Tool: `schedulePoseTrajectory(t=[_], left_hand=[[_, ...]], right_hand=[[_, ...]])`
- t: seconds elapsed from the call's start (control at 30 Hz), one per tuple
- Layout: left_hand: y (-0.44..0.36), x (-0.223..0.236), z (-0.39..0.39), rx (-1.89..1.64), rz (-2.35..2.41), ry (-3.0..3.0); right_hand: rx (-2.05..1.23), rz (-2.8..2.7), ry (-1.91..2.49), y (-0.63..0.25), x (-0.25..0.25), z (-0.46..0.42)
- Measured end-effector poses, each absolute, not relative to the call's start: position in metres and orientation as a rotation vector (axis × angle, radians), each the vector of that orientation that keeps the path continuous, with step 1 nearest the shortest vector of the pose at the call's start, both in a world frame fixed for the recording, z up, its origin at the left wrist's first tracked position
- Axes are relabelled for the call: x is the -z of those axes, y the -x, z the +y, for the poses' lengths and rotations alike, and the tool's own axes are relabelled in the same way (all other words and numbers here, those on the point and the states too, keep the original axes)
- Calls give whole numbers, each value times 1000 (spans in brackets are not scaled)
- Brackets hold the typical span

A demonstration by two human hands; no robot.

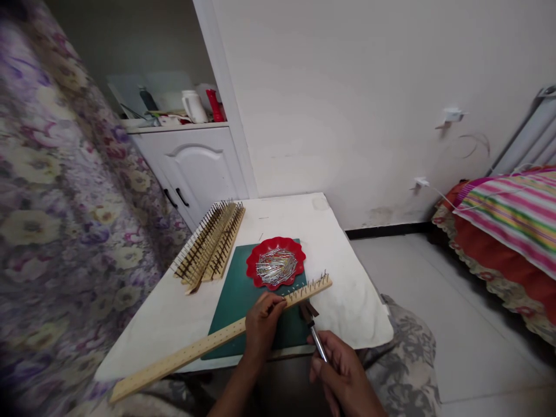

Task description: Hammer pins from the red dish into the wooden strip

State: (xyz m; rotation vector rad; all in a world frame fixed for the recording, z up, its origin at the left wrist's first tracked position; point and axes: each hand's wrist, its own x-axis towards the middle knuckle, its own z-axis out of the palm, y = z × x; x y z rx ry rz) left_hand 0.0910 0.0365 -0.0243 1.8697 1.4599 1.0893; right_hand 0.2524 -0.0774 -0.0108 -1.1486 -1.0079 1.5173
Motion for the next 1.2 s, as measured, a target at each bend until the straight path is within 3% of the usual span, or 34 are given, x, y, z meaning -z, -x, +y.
schedulePoseTrajectory(t=[1.2], left_hand=[[-92,33,33,-1020,1563,-1984]], right_hand=[[-1560,-1118,1004,-235,-10,-36]])
